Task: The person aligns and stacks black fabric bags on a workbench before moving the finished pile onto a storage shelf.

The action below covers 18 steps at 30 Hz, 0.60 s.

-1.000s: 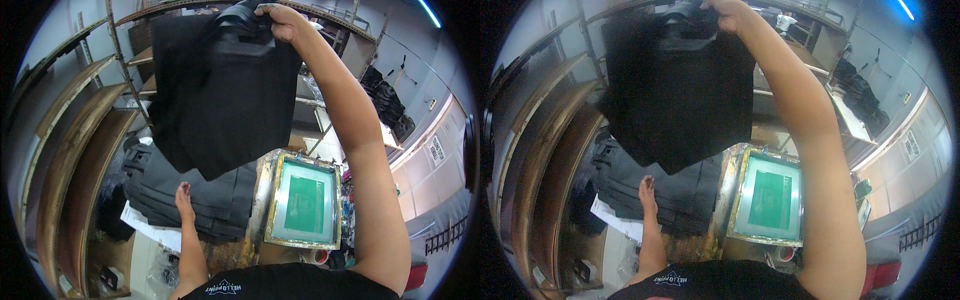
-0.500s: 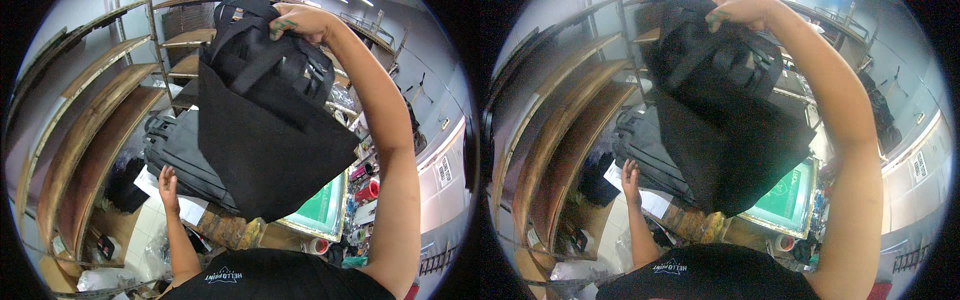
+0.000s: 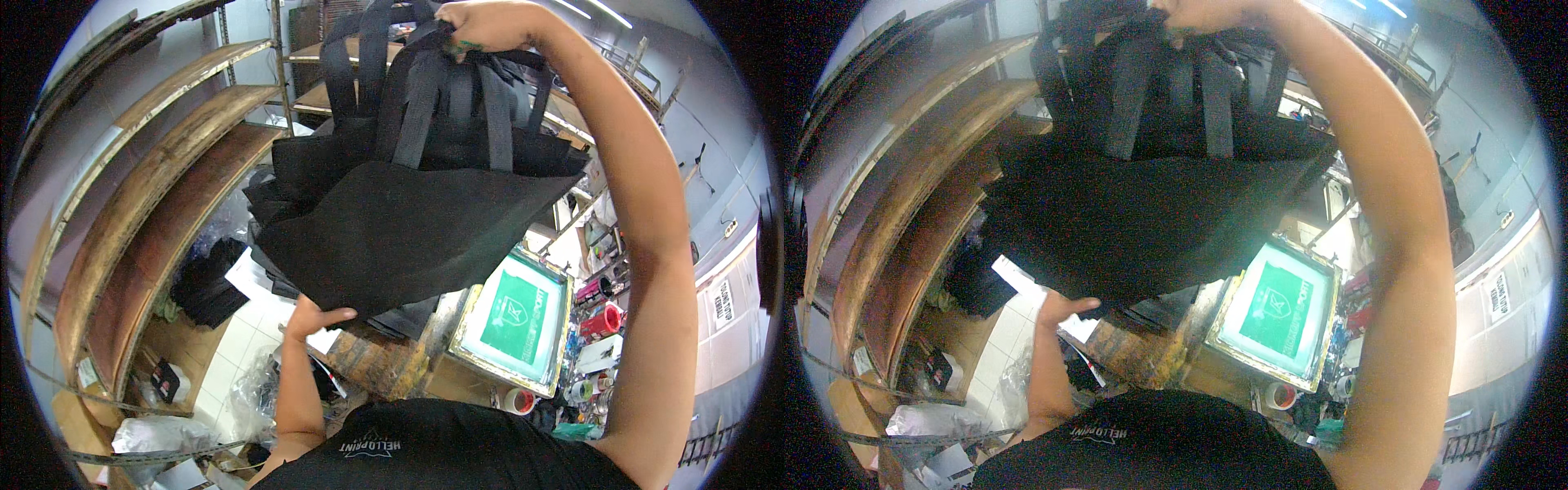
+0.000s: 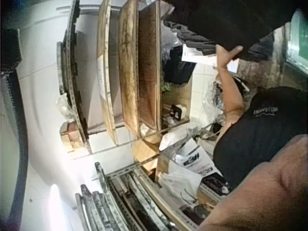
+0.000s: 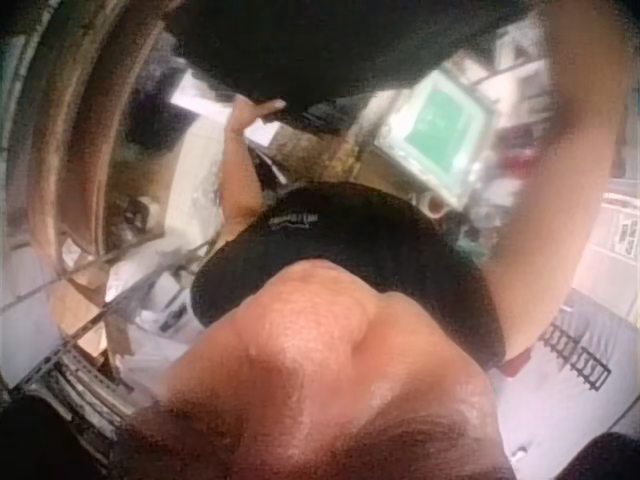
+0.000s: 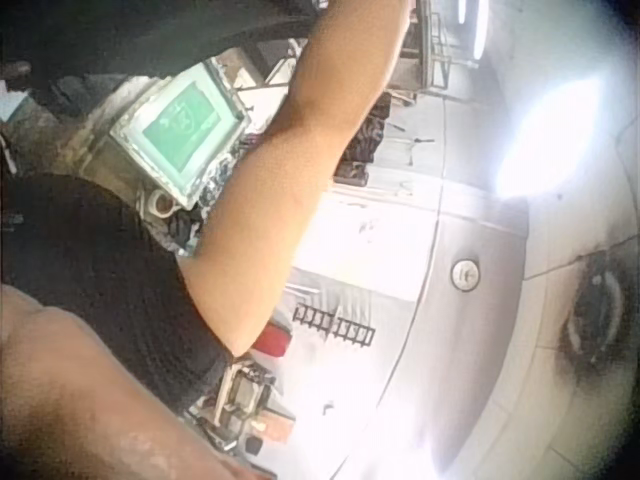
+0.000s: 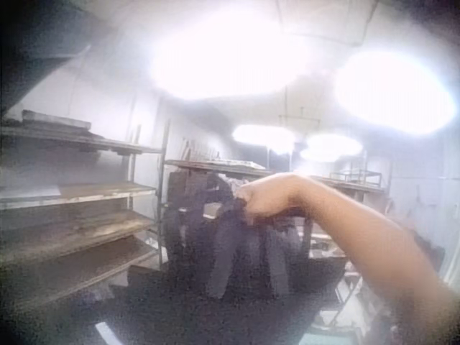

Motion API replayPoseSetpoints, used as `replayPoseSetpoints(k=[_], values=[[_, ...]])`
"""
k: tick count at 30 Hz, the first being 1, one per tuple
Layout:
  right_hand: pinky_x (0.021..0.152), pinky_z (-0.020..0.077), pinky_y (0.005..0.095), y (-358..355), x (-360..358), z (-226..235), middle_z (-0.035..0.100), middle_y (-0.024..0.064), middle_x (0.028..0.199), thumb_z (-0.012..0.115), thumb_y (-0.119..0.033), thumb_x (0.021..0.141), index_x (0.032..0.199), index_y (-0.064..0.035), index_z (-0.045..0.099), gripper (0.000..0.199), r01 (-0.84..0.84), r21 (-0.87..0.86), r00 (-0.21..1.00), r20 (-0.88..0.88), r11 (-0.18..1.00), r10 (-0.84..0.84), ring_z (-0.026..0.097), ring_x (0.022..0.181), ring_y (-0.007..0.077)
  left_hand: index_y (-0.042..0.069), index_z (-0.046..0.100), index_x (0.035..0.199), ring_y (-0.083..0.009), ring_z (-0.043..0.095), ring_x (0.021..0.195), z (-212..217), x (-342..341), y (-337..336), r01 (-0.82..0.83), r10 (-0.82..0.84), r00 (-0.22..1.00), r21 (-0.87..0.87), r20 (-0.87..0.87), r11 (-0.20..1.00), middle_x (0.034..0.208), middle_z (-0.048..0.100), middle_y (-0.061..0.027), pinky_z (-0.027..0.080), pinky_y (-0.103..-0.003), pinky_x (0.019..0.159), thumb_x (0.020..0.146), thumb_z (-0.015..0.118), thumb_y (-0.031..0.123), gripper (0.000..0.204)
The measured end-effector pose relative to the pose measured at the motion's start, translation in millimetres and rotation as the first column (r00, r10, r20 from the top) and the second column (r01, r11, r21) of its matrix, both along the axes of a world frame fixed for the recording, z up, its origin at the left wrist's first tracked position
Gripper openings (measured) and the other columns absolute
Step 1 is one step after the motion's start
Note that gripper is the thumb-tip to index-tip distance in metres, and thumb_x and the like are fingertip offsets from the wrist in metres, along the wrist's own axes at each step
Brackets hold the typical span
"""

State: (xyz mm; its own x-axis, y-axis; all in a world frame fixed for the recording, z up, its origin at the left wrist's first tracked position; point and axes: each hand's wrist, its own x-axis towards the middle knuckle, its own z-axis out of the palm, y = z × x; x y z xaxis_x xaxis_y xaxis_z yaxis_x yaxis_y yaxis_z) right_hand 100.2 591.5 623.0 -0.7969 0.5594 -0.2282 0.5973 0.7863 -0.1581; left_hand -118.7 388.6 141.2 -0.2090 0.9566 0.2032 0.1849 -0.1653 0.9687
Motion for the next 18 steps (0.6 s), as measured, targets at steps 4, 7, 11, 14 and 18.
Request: replayPoseSetpoints(k=[4,7,11,14,18], values=[[0.079,0.0551,0.0424,73.0,-51.5,-28.3,0.071,0.0152,0.101,0.056,-0.011,0.086,0.110,-0.0001,0.069,0.029,-0.206,0.366,0.975,0.152,0.907,0.160,0.066,0.091,0.0243,-0.006,0.062,0.122,-0.0239,0.064,0.109,-28.3,57.9,19.6,0.007,0.047,0.931,-0.146,0.363,0.989,0.124,0.067,-0.0118,0.051,-0.036,0.096,0.083,0.087,0.028,0.058],[0.091,0.0531,0.0443,101.7,-103.2,-68.2,0.071,0.0248,0.109,0.059,-0.016,0.085,0.115,0.0004,0.067,0.035,-0.318,0.439,0.939,0.022,0.840,0.344,0.070,0.102,0.0375,-0.009,0.061,0.122,-0.0230,0.065,0.106,-23.3,87.2,21.2,-0.273,0.354,0.923,-0.390,0.152,0.879,0.122,0.068,-0.0124,0.052,-0.037,0.093,0.092,0.079,0.027,0.050],[0.102,0.0498,0.0526,152.0,-166.3,-134.3,0.069,0.0228,0.118,0.070,-0.020,0.085,0.130,-0.0061,0.064,0.047,-0.300,0.578,0.934,0.017,0.759,0.356,0.066,0.115,0.0357,-0.009,0.056,0.129,-0.0239,0.063,0.110,-30.4,102.9,44.8,-0.206,0.315,0.751,-0.247,0.580,0.947,0.127,0.065,-0.0135,0.051,-0.038,0.095,0.095,0.075,0.022,0.049],[0.109,0.0219,0.0843,118.8,-215.3,-186.8,0.044,0.0075,0.156,0.086,-0.044,0.077,0.159,-0.0251,0.033,0.099,-0.140,0.769,0.968,-0.027,0.624,0.250,0.042,0.144,0.0308,-0.006,0.054,0.133,-0.0259,0.060,0.117,-93.0,75.6,75.4,-0.288,0.324,0.508,-0.197,0.798,0.937,0.134,0.060,-0.0150,0.048,-0.038,0.100,0.096,0.072,0.017,0.047],[0.109,0.0313,0.0738,94.5,-190.7,-213.0,0.063,0.0113,0.136,0.076,-0.038,0.087,0.149,-0.0194,0.049,0.070,-0.197,0.632,0.894,-0.198,0.750,0.401,0.057,0.131,0.0323,-0.008,0.052,0.132,-0.0370,0.065,0.110,-170.1,50.2,109.7,-0.198,0.582,0.268,-0.547,0.768,0.814,0.131,0.060,-0.0216,0.055,-0.055,0.091,0.095,0.072,0.017,0.049]])
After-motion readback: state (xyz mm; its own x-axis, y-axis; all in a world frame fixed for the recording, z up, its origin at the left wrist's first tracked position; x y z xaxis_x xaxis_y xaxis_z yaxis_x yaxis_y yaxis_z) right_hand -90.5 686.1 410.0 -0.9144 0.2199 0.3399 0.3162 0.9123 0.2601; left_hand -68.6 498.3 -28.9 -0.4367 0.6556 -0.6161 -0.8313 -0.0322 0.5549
